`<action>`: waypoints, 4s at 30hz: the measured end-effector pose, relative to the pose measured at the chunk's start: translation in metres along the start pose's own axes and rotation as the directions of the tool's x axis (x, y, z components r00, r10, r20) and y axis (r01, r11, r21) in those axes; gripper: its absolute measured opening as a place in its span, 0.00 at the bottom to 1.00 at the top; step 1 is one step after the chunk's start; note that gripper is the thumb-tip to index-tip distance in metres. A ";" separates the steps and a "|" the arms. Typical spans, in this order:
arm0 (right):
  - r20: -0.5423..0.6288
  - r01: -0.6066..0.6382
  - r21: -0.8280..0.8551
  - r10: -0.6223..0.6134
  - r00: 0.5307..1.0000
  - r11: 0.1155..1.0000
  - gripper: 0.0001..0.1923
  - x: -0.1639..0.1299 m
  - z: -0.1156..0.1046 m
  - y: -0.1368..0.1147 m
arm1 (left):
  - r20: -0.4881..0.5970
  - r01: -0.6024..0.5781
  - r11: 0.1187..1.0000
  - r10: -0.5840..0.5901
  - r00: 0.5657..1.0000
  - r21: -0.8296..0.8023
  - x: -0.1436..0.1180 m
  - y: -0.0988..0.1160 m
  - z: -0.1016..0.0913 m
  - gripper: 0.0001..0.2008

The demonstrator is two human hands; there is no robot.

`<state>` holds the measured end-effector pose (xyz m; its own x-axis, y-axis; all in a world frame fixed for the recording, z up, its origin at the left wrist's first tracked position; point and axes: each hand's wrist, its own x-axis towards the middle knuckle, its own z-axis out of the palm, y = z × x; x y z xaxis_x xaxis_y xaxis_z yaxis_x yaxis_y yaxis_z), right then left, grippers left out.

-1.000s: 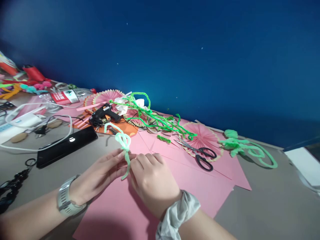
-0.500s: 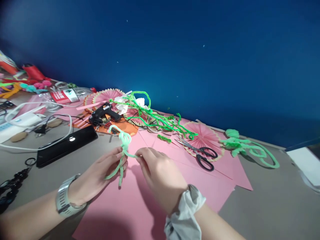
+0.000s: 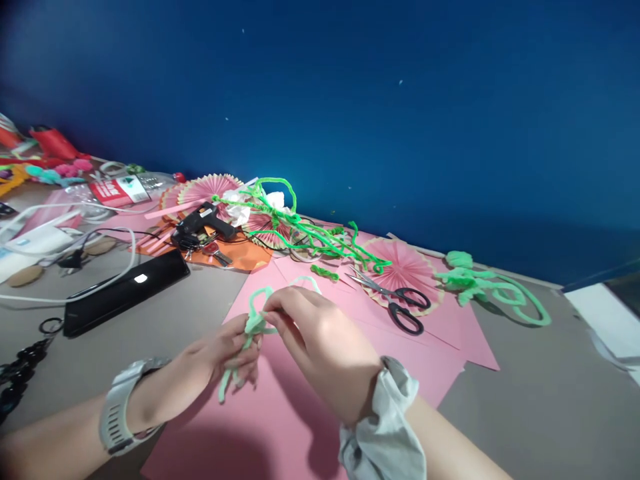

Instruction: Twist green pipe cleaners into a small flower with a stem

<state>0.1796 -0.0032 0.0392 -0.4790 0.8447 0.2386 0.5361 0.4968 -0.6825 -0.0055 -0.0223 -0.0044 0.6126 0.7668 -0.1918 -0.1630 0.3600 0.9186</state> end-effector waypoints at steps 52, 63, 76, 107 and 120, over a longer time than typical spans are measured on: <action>0.737 -0.123 0.188 -0.057 0.674 0.974 0.03 0.005 -0.022 0.016 | 0.396 -0.190 0.721 -0.127 0.910 0.667 -0.010 0.011 -0.001 0.16; 0.416 -0.167 0.005 0.150 0.897 0.986 0.06 -0.003 -0.020 -0.017 | 0.231 -0.150 0.645 -0.043 0.972 0.749 -0.011 0.010 0.007 0.15; 0.440 -0.187 -0.120 0.221 0.870 0.975 0.16 0.003 -0.022 -0.001 | 0.399 -0.451 0.255 0.231 0.887 0.855 -0.008 0.006 -0.002 0.10; 0.126 0.231 -0.217 -0.208 0.970 0.948 0.05 -0.005 -0.001 -0.021 | -0.035 -0.095 0.883 0.125 0.992 0.460 -0.003 0.008 0.000 0.18; 0.144 0.286 -0.341 -0.251 0.957 0.895 0.10 -0.003 -0.002 -0.018 | 0.036 0.098 0.994 -0.096 0.995 -0.054 -0.003 0.006 -0.003 0.17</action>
<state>0.1730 -0.0139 0.0521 -0.6932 0.6553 0.3003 0.5800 0.7544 -0.3073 -0.0107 -0.0208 0.0003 0.6529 0.7089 -0.2667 -0.1436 0.4616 0.8754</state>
